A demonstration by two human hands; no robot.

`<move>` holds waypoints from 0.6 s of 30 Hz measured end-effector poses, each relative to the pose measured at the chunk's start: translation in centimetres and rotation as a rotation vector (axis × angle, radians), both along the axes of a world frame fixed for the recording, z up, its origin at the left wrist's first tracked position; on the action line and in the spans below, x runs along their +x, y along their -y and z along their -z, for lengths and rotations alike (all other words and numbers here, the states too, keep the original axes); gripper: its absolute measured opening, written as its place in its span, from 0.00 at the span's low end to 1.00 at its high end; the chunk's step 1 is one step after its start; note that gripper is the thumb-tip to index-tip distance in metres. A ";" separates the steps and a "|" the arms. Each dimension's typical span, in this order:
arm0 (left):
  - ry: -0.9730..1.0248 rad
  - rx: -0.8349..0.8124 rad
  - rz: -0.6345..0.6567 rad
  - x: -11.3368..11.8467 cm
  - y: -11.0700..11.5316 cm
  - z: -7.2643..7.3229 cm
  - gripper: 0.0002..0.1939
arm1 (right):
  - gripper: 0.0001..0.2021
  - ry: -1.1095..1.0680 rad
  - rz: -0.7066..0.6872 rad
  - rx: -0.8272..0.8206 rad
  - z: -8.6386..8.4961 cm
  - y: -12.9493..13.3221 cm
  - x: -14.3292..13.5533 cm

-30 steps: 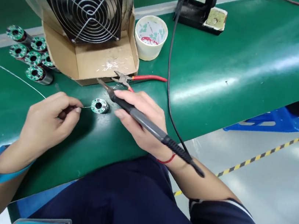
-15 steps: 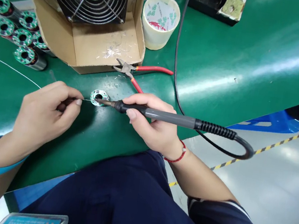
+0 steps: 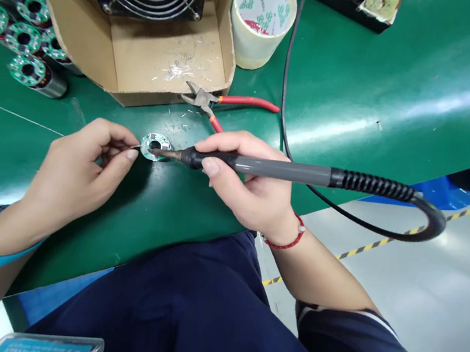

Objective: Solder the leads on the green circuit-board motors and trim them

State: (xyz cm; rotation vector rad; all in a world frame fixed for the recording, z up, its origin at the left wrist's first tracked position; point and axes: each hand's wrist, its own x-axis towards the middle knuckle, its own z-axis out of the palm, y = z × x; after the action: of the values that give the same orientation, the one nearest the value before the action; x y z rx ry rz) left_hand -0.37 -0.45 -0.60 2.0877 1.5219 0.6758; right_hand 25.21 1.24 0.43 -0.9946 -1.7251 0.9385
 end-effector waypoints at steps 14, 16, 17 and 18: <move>-0.025 -0.125 0.028 0.2 -0.3 0.3 0.19 | 0.04 0.091 -0.024 -0.058 -2.1 -0.5 -0.1; -0.013 -0.116 0.035 0.1 -0.2 0.3 0.19 | 0.05 0.034 -0.001 -0.052 -2.0 -0.6 -0.1; -0.007 -0.110 0.038 0.1 -0.2 0.3 0.19 | 0.05 -0.015 0.030 -0.030 -1.8 -0.8 0.0; -0.003 -0.109 0.040 0.0 -0.2 0.4 0.19 | 0.05 -0.056 0.084 0.007 -1.7 -1.1 0.2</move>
State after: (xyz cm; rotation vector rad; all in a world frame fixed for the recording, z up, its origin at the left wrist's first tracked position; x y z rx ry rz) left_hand -0.34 -0.22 -0.97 2.0330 1.4807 0.5634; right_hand 25.43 2.37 2.12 -1.0191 -1.6263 0.8980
